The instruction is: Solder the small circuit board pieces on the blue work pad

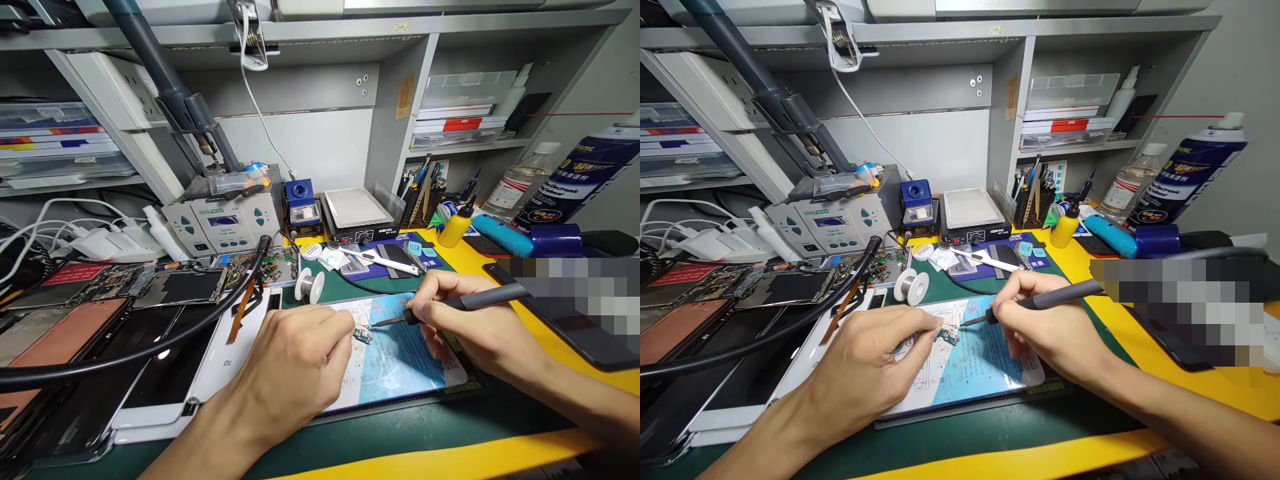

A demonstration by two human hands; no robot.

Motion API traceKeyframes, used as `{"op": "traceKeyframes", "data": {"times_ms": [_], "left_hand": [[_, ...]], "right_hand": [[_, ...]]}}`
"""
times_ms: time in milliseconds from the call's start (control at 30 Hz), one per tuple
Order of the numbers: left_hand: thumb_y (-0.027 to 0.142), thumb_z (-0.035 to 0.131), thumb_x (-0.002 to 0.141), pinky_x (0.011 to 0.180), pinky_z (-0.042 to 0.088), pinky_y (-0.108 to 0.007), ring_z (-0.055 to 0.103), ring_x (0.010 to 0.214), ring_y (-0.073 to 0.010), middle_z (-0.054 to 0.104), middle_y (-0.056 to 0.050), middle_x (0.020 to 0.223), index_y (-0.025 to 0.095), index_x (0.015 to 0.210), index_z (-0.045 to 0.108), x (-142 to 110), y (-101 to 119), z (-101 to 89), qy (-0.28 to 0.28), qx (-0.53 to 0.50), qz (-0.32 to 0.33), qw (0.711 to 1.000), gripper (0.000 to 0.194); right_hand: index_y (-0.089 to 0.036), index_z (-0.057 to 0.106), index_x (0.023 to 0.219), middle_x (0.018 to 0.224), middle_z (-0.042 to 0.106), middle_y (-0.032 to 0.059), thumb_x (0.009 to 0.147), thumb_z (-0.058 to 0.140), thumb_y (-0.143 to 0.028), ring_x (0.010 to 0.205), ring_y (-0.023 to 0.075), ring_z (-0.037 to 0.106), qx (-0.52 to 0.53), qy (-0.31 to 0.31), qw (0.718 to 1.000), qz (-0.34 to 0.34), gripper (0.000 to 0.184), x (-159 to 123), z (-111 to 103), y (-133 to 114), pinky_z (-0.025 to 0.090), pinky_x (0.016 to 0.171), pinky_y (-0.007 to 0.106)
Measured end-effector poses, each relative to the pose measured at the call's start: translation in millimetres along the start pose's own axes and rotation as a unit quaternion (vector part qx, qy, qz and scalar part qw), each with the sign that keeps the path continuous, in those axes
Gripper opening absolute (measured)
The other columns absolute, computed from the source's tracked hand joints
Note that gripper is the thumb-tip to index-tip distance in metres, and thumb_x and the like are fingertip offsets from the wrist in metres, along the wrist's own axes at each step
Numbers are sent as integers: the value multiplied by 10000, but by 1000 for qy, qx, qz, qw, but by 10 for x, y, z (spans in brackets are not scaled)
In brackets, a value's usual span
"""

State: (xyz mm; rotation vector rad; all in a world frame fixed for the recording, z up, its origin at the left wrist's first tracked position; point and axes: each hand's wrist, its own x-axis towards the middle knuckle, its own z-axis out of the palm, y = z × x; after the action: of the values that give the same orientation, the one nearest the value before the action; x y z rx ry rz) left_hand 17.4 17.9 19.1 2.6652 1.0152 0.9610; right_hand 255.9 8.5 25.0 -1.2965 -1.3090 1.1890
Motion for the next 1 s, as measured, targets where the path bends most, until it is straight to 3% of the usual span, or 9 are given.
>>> {"op": "traceKeyframes", "data": {"times_ms": [200, 333, 500, 600, 733, 800, 867, 933, 1000], "left_hand": [[180, 583, 904, 597, 436, -240, 621, 609, -111, 709, 42, 723, 227, 847, 713, 52, 40, -48, -23, -68, -121, 990, 150], [193, 598, 893, 567, 405, -241, 551, 531, -94, 680, 68, 656, 233, 826, 716, 79, 56, -74, -29, -85, -147, 985, 142], [235, 616, 883, 708, 469, -250, 675, 745, -145, 754, 30, 828, 229, 848, 720, 74, 48, -80, -17, -133, -187, 973, 110], [268, 666, 850, 767, 483, -272, 698, 825, -185, 762, 9, 852, 227, 801, 722, 94, 31, -114, 5, -199, -241, 950, 85], [277, 721, 811, 805, 493, -278, 695, 852, -195, 757, -22, 838, 198, 774, 698, 156, -54, -212, 83, -263, -284, 918, 90], [274, 704, 828, 709, 506, -262, 679, 741, -168, 745, -34, 782, 176, 768, 669, 185, -136, -268, 123, -291, -309, 897, 120], [306, 685, 863, 507, 435, -231, 561, 517, -105, 720, -25, 740, 158, 820, 646, 204, -235, -320, 154, -320, -343, 870, 159], [303, 660, 907, 466, 420, -213, 512, 485, -78, 699, -18, 776, 138, 906, 640, 214, -336, -371, 174, -347, -374, 842, 166], [331, 628, 955, 575, 528, -250, 614, 647, -110, 682, -31, 914, 133, 1049, 640, 216, -420, -425, 186, -373, -398, 817, 219]], "right_hand": [[-199, 593, 624, 418, 569, -53, 786, 675, -220, 300, 102, 514, 57, 2, 998, 2, 183, 55, -36, 47, 365, 305, 173], [-193, 593, 624, 424, 569, -46, 784, 695, -240, 295, 111, 512, 88, -2, 996, 13, 196, 81, -32, 50, 367, 296, 185], [-190, 577, 617, 432, 524, -59, 778, 709, -275, 311, 89, 489, 114, 10, 993, 4, 224, 125, -32, -1, 367, 306, 176], [-198, 586, 693, 445, 496, -82, 786, 731, -334, 314, 89, 468, 123, 15, 992, -1, 219, 166, -50, -27, 363, 294, 180], [-191, 557, 733, 529, 542, -77, 800, 765, -410, 327, 68, 466, 121, 5, 993, -1, 309, 267, -90, -14, 339, 295, 171], [-183, 542, 728, 554, 539, -79, 817, 776, -411, 345, 56, 462, 110, 6, 994, -2, 339, 338, -123, 7, 343, 312, 167], [-162, 579, 805, 616, 556, -73, 892, 726, -367, 391, 49, 468, 95, 17, 995, 0, 268, 414, -168, 8, 351, 343, 160], [-138, 638, 990, 794, 638, -23, 975, 637, -312, 539, 76, 569, 78, 26, 997, 14, 175, 486, -213, -41, 481, 468, 197], [-146, 637, 1147, 1013, 685, 47, 986, 618, -335, 756, 148, 673, 58, 25, 997, 39, 249, 561, -236, -147, 581, 642, 301]]}}
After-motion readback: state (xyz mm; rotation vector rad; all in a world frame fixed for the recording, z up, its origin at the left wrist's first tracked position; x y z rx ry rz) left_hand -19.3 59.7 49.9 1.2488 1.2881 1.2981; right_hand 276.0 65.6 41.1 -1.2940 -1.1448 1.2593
